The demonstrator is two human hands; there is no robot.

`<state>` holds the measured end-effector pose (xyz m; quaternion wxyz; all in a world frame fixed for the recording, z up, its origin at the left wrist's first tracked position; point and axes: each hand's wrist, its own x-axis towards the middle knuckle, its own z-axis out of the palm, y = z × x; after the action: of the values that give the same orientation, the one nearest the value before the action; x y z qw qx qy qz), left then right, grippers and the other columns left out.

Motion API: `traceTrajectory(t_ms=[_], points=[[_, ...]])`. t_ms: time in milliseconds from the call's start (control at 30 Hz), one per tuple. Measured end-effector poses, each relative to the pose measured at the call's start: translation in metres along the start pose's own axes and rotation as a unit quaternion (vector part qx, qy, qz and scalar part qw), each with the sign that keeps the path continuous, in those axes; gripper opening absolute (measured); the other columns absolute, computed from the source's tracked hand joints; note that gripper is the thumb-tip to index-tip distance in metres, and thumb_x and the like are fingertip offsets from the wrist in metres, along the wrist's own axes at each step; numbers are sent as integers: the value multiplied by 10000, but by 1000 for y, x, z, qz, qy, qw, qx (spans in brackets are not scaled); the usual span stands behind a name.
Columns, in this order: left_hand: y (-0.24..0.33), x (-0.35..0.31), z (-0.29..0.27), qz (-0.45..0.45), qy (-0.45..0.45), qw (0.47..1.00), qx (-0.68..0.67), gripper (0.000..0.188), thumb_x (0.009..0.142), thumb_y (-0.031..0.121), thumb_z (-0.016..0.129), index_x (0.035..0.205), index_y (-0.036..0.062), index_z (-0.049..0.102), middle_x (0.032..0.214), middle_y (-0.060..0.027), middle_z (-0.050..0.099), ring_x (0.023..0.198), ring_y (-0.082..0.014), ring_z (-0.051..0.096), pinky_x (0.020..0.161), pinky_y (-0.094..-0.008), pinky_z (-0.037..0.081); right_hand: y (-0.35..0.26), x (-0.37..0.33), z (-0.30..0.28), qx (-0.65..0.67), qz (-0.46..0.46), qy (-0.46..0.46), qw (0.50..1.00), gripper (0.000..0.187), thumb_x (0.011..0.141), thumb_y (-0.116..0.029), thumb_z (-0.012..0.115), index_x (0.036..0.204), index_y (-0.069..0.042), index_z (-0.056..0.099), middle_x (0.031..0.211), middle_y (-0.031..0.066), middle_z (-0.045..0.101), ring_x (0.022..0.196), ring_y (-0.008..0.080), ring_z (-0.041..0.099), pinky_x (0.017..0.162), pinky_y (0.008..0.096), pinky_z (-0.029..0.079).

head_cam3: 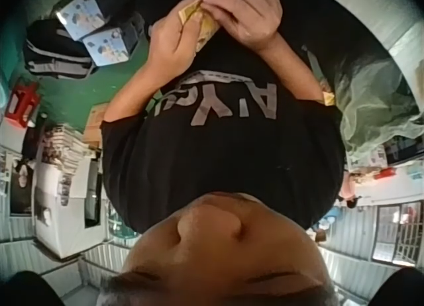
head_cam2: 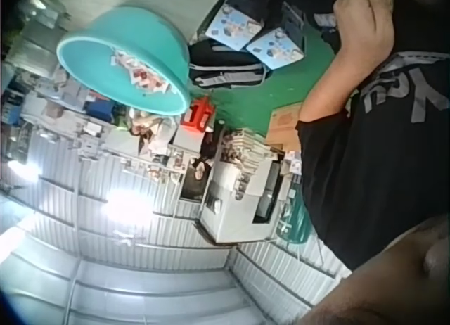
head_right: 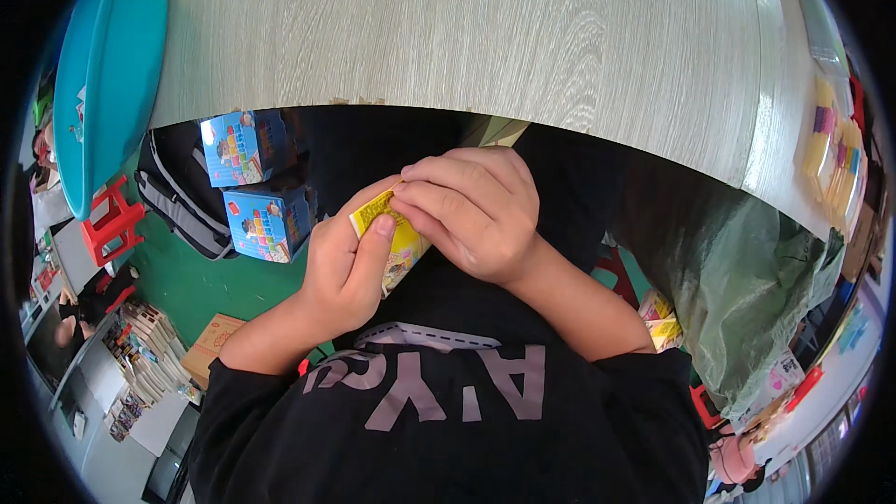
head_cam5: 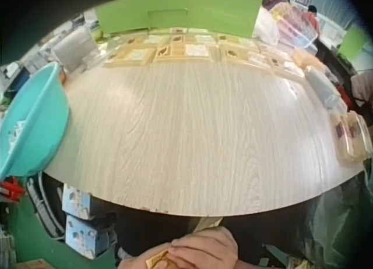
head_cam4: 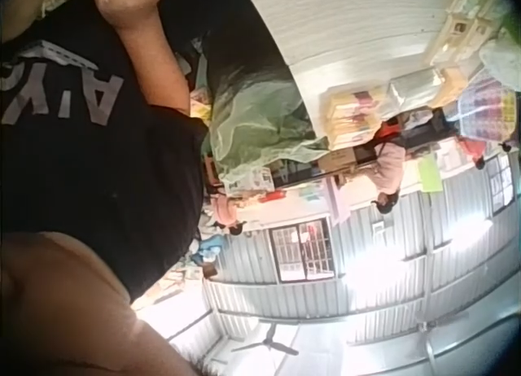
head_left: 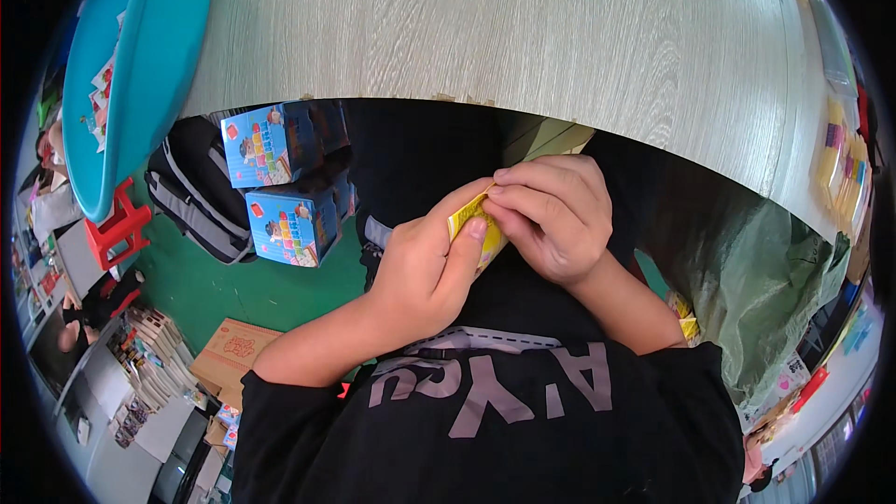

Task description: Packaging marshmallow trays with decorative paper labels.

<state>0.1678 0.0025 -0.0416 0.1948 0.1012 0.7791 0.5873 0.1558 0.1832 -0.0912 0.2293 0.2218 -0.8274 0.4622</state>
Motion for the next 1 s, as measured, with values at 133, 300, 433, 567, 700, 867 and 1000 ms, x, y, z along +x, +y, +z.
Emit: traceTrajectory(t_ms=[133, 300, 433, 567, 700, 867, 1000], points=[[1, 2, 0, 5, 10, 1000, 10, 343, 1001, 75, 489, 1304, -84, 514, 908, -236, 687, 768, -342, 716, 680, -364, 545, 1, 5, 1, 19, 13, -1, 1000, 249, 689, -50, 834, 893, -64, 692, 960, 71, 699, 832, 232, 641, 700, 319, 499], [-3, 4, 3, 37, 11, 998, 55, 400, 986, 82, 512, 1361, -55, 486, 891, -228, 689, 758, -365, 706, 672, -390, 544, -6, 8, -2, 51, 85, -29, 995, 241, 678, 26, 774, 886, -32, 667, 1025, 116, 652, 865, 249, 624, 727, 314, 505], [-3, 4, 0, 40, 6, 996, 80, 412, 978, 84, 525, 1369, -41, 490, 883, -222, 686, 750, -368, 700, 672, -395, 542, -10, 10, -4, 50, 75, -29, 995, 243, 671, 40, 758, 884, -20, 657, 1030, 127, 639, 856, 256, 622, 731, 317, 510], [2, 5, -1, 16, -3, 997, 70, 418, 968, 78, 535, 1367, -42, 497, 873, -217, 681, 733, -352, 697, 670, -377, 539, -12, 9, -6, 56, 76, -41, 995, 236, 665, 30, 751, 863, -26, 637, 1014, 122, 640, 860, 262, 627, 736, 324, 515], [-1, 6, -1, 15, -1, 999, 37, 443, 948, 65, 543, 1374, -46, 493, 898, -198, 677, 727, -292, 698, 666, -345, 534, -12, 7, -7, 92, 82, -46, 991, 221, 672, 26, 720, 853, -37, 610, 972, 123, 651, 845, 281, 643, 754, 355, 529], [1, 5, -11, 9, -29, 999, -12, 478, 926, 65, 546, 1385, -50, 481, 939, -173, 680, 732, -226, 687, 673, -326, 529, -10, 6, -7, 119, 35, -46, 991, 249, 672, 11, 715, 877, -54, 589, 945, 122, 669, 836, 307, 652, 777, 422, 539], [4, 6, -23, 12, -83, 996, -37, 496, 944, 132, 540, 1396, -59, 468, 972, -175, 680, 773, -216, 689, 707, -320, 527, -10, 6, -10, 143, 27, -61, 987, 271, 662, 17, 729, 875, -68, 586, 953, 104, 673, 833, 307, 648, 764, 410, 531]])
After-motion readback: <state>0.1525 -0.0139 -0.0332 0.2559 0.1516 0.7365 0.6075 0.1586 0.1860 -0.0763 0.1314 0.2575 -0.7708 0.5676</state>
